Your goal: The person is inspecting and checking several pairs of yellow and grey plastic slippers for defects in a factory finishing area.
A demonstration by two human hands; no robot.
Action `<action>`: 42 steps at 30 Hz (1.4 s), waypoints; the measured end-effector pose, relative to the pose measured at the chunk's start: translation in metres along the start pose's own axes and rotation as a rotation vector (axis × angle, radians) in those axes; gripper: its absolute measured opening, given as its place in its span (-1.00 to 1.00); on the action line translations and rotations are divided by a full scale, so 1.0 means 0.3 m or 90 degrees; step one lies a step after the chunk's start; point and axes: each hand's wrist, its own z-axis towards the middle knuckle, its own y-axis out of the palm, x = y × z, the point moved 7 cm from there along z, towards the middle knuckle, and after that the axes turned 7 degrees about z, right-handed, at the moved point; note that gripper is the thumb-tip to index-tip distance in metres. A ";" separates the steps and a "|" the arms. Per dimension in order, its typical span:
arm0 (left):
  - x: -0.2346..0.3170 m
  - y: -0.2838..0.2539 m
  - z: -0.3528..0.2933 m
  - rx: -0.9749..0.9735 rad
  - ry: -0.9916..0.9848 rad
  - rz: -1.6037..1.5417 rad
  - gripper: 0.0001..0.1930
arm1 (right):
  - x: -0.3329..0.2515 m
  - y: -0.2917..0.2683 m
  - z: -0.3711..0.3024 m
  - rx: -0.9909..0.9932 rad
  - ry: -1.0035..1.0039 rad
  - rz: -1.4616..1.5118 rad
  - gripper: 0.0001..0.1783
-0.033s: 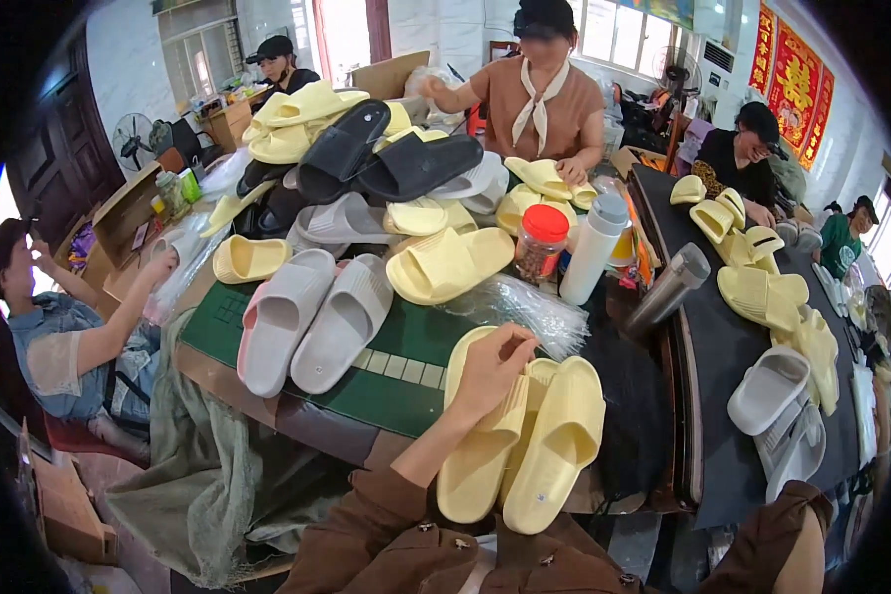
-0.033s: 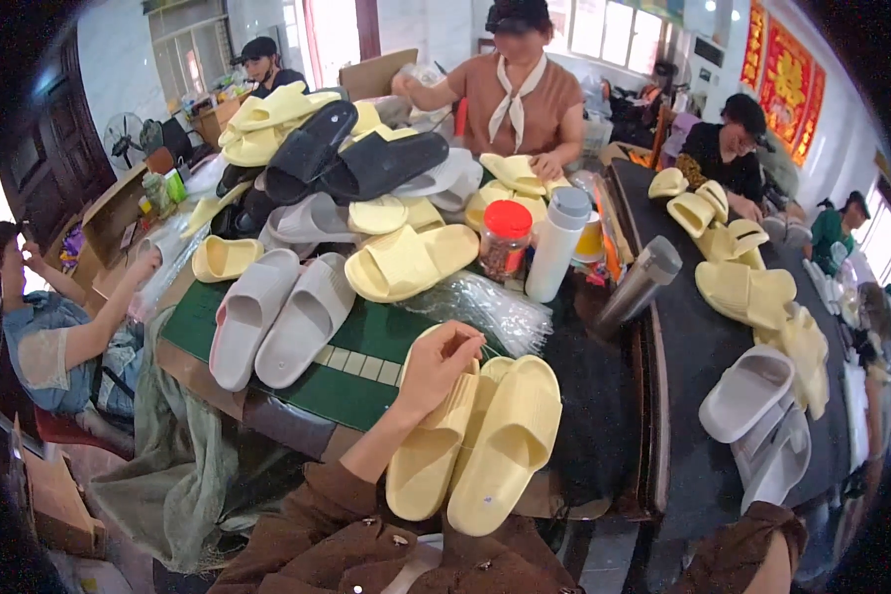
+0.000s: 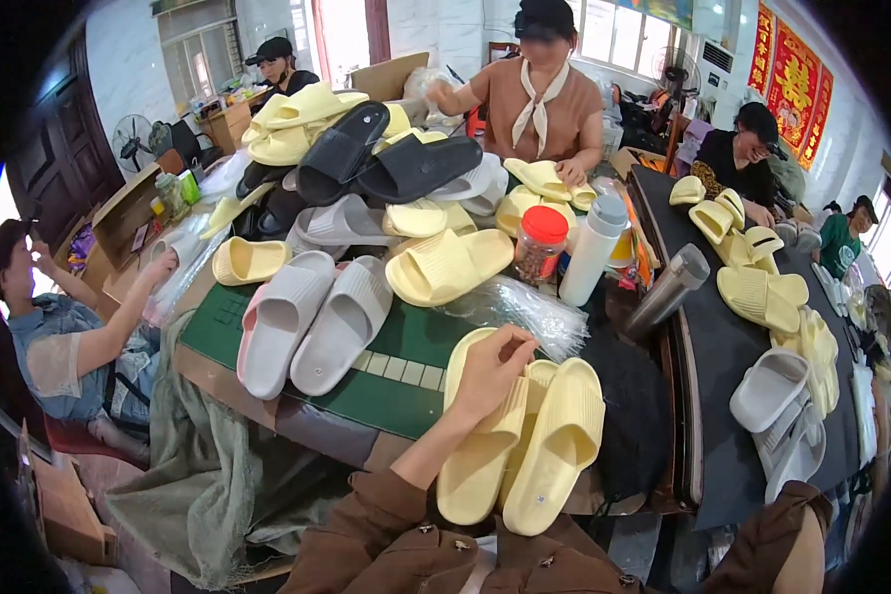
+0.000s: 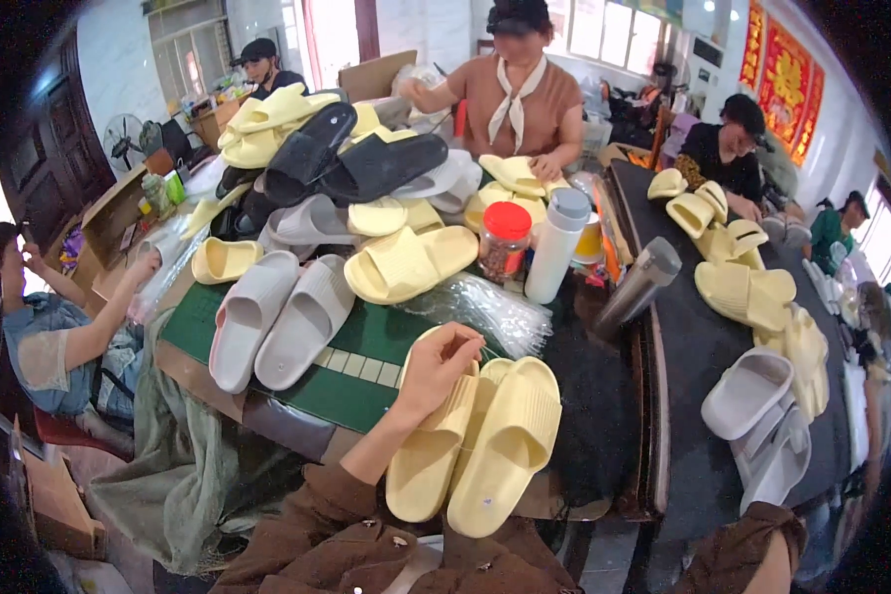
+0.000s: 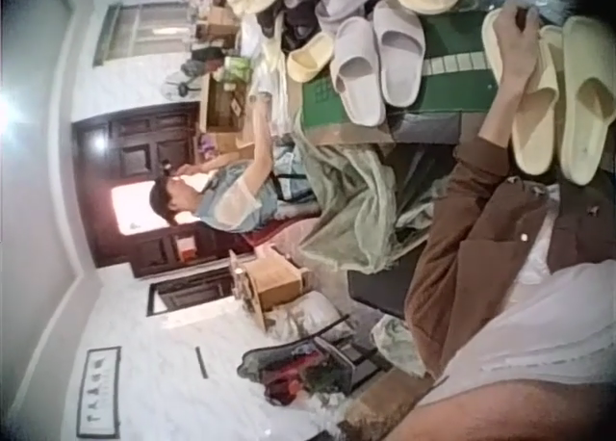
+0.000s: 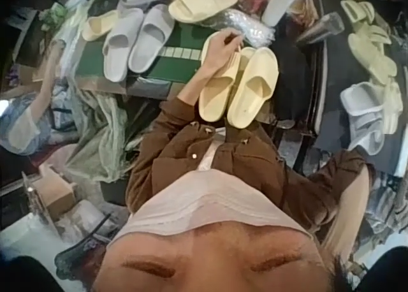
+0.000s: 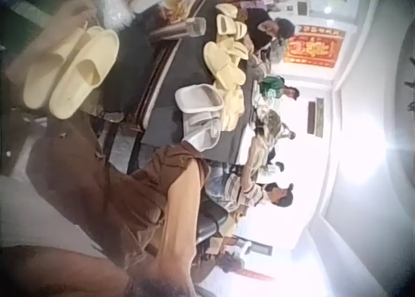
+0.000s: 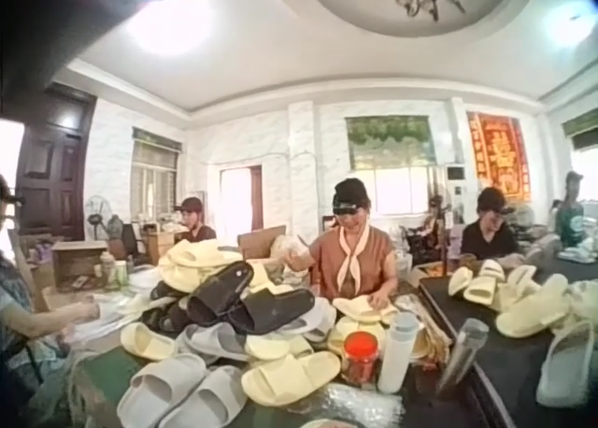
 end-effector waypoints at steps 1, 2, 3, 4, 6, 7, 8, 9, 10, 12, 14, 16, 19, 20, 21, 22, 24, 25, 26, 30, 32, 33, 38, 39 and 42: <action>0.001 0.000 -0.004 0.004 0.004 -0.004 -0.89 | -0.001 -0.002 -0.001 -0.003 0.001 -0.004 -0.62; 0.000 0.001 -0.006 0.006 0.006 -0.008 -0.89 | -0.001 -0.005 -0.003 -0.006 0.002 -0.009 -0.62; 0.007 -0.002 -0.002 0.018 0.032 -0.006 -0.88 | -0.001 -0.008 -0.005 -0.010 0.004 -0.016 -0.62; 0.010 -0.006 0.005 0.011 0.031 -0.010 -0.88 | -0.002 -0.013 -0.008 -0.015 0.006 -0.024 -0.62; 0.014 -0.023 0.003 0.031 0.008 -0.009 -0.88 | -0.005 -0.034 -0.013 -0.036 0.017 -0.037 -0.62; -0.010 -0.017 0.008 0.021 0.003 -0.033 -0.88 | -0.009 -0.046 -0.012 -0.048 0.022 -0.047 -0.62; -0.001 -0.018 0.012 0.020 0.013 0.011 -0.89 | -0.014 -0.058 -0.010 -0.061 0.028 -0.057 -0.62; -0.006 -0.021 0.015 0.015 0.004 -0.006 -0.89 | -0.016 -0.066 -0.009 -0.067 0.030 -0.065 -0.62; -0.010 -0.021 0.014 0.010 -0.004 -0.022 -0.89 | -0.019 -0.073 -0.008 -0.073 0.032 -0.071 -0.62; -0.023 -0.025 0.015 0.012 -0.007 -0.032 -0.89 | -0.023 -0.084 -0.008 -0.079 0.034 -0.082 -0.62; -0.023 -0.022 0.022 0.018 -0.006 -0.036 -0.90 | -0.023 -0.091 -0.012 -0.078 0.035 -0.087 -0.62; -0.013 -0.006 0.019 0.016 0.006 -0.024 -0.91 | -0.026 -0.094 -0.028 -0.074 0.045 -0.090 -0.62; -0.001 -0.005 0.020 0.004 0.005 -0.042 -0.92 | -0.041 -0.102 -0.050 -0.070 0.067 -0.091 -0.63; -0.005 -0.008 0.012 0.002 0.006 -0.056 -0.92 | -0.049 -0.105 -0.057 -0.069 0.075 -0.091 -0.63; -0.015 -0.018 0.009 0.012 0.004 -0.039 -0.91 | -0.049 -0.107 -0.060 -0.072 0.078 -0.094 -0.63; -0.017 -0.014 0.007 0.010 0.001 -0.039 -0.91 | -0.048 -0.108 -0.063 -0.075 0.081 -0.096 -0.63; -0.012 -0.023 0.002 0.023 0.000 -0.022 -0.91 | -0.048 -0.106 -0.068 -0.078 0.087 -0.094 -0.63; -0.010 -0.021 0.001 0.026 -0.002 -0.018 -0.91 | -0.048 -0.102 -0.072 -0.078 0.089 -0.090 -0.63; -0.010 -0.005 0.003 0.018 -0.006 -0.016 -0.90 | -0.047 -0.097 -0.076 -0.080 0.092 -0.085 -0.63; 0.003 0.004 0.009 0.017 0.021 -0.031 -0.90 | -0.062 -0.063 -0.099 -0.104 0.122 -0.063 -0.63; -0.013 -0.014 0.013 0.017 -0.010 -0.036 -0.90 | -0.068 -0.058 -0.111 -0.127 0.141 -0.058 -0.63; -0.015 -0.024 0.011 0.019 -0.009 -0.022 -0.90 | -0.067 -0.058 -0.119 -0.139 0.149 -0.056 -0.63; -0.009 -0.008 0.026 0.005 -0.010 -0.032 -0.91 | -0.030 0.028 -0.143 -0.241 0.357 0.045 -0.74; -0.006 -0.039 0.014 0.017 -0.009 -0.026 -0.91 | 0.019 0.104 -0.248 -0.258 0.462 0.100 -0.77; 0.000 -0.026 0.015 0.010 0.009 -0.029 -0.91 | 0.115 0.231 -0.444 -0.291 0.578 0.090 -0.80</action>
